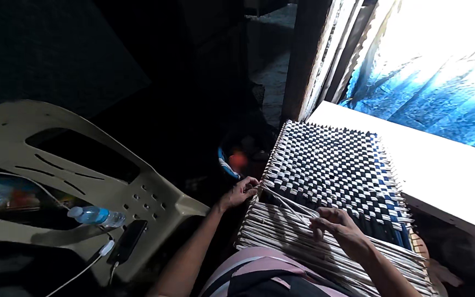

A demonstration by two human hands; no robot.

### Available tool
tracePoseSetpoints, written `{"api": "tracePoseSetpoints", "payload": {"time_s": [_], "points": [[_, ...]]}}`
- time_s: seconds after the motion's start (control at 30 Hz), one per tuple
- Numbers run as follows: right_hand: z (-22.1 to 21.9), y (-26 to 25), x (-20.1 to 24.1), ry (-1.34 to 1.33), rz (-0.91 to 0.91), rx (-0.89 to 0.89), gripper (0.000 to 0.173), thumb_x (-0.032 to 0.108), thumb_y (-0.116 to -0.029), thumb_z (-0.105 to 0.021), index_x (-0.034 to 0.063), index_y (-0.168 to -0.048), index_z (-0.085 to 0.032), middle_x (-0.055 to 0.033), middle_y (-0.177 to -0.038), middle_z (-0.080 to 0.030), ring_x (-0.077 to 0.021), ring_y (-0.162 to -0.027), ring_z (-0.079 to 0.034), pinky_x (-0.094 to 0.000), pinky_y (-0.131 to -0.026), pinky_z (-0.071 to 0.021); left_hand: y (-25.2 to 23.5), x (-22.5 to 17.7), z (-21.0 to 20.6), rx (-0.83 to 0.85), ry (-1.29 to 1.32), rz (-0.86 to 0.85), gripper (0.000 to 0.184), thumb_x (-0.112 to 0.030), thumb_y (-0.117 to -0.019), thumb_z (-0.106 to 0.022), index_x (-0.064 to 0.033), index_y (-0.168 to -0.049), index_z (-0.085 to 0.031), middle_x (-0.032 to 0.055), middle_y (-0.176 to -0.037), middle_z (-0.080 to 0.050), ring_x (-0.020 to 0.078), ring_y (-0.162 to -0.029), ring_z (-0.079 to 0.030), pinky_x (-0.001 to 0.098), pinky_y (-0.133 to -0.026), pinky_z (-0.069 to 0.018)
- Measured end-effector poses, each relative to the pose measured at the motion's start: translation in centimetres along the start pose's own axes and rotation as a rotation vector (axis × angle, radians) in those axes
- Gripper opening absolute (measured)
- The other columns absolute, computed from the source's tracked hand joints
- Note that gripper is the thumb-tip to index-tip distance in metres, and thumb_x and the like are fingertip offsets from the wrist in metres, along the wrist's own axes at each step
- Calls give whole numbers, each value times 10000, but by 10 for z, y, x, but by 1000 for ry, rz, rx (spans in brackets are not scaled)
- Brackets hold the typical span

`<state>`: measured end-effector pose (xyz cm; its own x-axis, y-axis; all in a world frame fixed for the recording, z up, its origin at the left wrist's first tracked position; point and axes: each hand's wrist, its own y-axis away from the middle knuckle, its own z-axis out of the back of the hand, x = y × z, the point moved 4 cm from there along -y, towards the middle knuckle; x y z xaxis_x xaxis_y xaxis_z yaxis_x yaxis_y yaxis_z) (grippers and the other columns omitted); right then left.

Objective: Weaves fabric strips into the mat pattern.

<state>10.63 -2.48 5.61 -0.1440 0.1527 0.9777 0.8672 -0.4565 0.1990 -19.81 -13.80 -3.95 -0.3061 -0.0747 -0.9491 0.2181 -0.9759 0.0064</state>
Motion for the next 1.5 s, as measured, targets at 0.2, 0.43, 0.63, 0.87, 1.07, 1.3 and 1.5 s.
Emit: {"api": "tracePoseSetpoints", "payload": {"time_s": [0.2,0.43,0.63,0.87,1.07,1.3,1.5], "points": [[4,-1,-6,116,-3,62,194,179,-922,-721,119,-771,-616,35,-620,-640,-82,-561,-637,-260,-584,-561,-3,-54,47,-276,-353,-106,197,-158,-1031,-601,9,-999,-701,91,-911,-692,118,-827,-647,331,-821,-546],[20,1,-18,212,-86,-19,243,238,-951,-636,135,-735,-592,53,-591,-574,-69,-541,-578,-266,-551,-509,-42,-97,22,-347,-479,-92,205,-172,-1047,-596,12,-1011,-679,155,-851,-668,246,-695,-635,441,-702,-551],[44,24,-8,92,-100,-110,266,205,-978,-579,130,-723,-597,42,-601,-613,-58,-557,-599,-234,-564,-510,-50,-115,14,-49,-340,-140,185,-195,-1027,-630,-23,-984,-683,91,-860,-660,162,-750,-616,368,-722,-529],[116,87,12,-84,168,-163,151,248,-926,-675,185,-792,-699,46,-714,-690,-90,-693,-675,-304,-735,-577,-1,-110,62,101,-331,-164,156,-243,-892,-758,-102,-953,-733,-39,-857,-699,23,-741,-625,245,-704,-543],[191,140,21,-157,277,-493,185,248,-917,-669,176,-748,-661,40,-695,-653,-73,-700,-649,-280,-756,-557,22,-98,96,33,-390,-155,309,-414,-923,-665,-110,-946,-716,-92,-780,-667,-58,-654,-582,169,-624,-521],[253,133,-27,53,184,-639,156,134,-1012,-559,89,-898,-655,41,-786,-661,-66,-756,-621,-273,-764,-531,12,-150,43,136,-106,-254,152,-354,-1026,-586,-247,-993,-688,-178,-713,-579,-59,-584,-515,145,-541,-451],[261,122,-48,-18,85,-620,178,155,-1043,-547,83,-901,-629,33,-728,-634,-67,-656,-602,-251,-672,-533,-1,-158,16,202,-22,-288,176,-427,-992,-650,-257,-1005,-694,-173,-717,-593,-56,-548,-491,134,-502,-424]]}}
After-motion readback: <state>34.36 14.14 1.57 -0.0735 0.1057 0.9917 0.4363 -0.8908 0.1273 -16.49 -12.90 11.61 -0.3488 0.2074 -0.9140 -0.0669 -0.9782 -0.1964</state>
